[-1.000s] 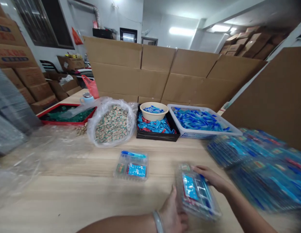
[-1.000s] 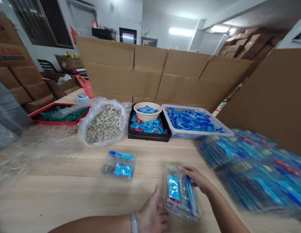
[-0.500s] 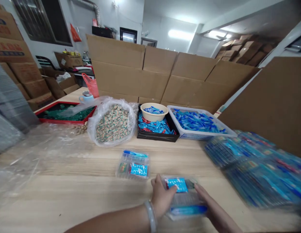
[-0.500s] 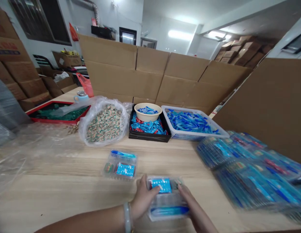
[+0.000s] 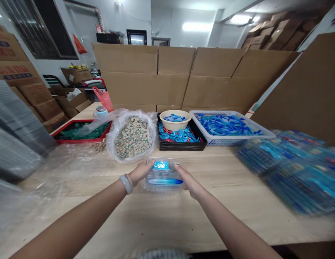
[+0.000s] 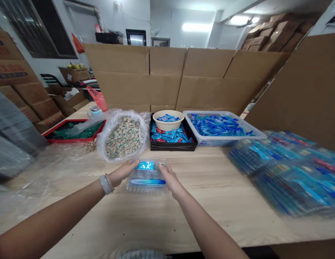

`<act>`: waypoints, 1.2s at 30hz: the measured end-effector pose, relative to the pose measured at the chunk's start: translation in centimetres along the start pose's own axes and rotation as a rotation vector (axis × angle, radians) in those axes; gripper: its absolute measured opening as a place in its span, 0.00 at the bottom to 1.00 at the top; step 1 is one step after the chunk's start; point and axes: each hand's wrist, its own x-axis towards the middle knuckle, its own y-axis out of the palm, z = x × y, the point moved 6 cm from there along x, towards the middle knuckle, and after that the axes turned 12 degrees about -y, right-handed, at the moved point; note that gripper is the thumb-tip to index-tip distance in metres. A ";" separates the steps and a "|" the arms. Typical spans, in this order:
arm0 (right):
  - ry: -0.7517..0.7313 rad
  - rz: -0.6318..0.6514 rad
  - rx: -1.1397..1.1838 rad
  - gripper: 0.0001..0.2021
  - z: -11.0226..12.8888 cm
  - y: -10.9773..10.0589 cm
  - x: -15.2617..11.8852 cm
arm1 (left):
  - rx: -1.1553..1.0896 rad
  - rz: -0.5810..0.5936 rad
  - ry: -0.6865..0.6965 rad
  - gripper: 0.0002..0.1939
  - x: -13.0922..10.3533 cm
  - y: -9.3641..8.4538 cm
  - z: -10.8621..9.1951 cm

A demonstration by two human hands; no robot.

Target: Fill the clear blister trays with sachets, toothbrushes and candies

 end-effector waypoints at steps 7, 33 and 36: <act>-0.071 0.045 0.365 0.25 -1.0 3.8 0.7 | -0.318 0.430 -0.301 0.19 0.1 0.0 2.5; -0.027 -0.406 0.677 0.20 -4.1 -26.2 -6.9 | -0.183 0.690 -0.647 0.18 4.8 31.1 0.9; -0.177 -0.477 0.653 0.23 -2.2 -28.6 -4.0 | -0.245 0.623 -0.607 0.20 7.5 32.1 0.2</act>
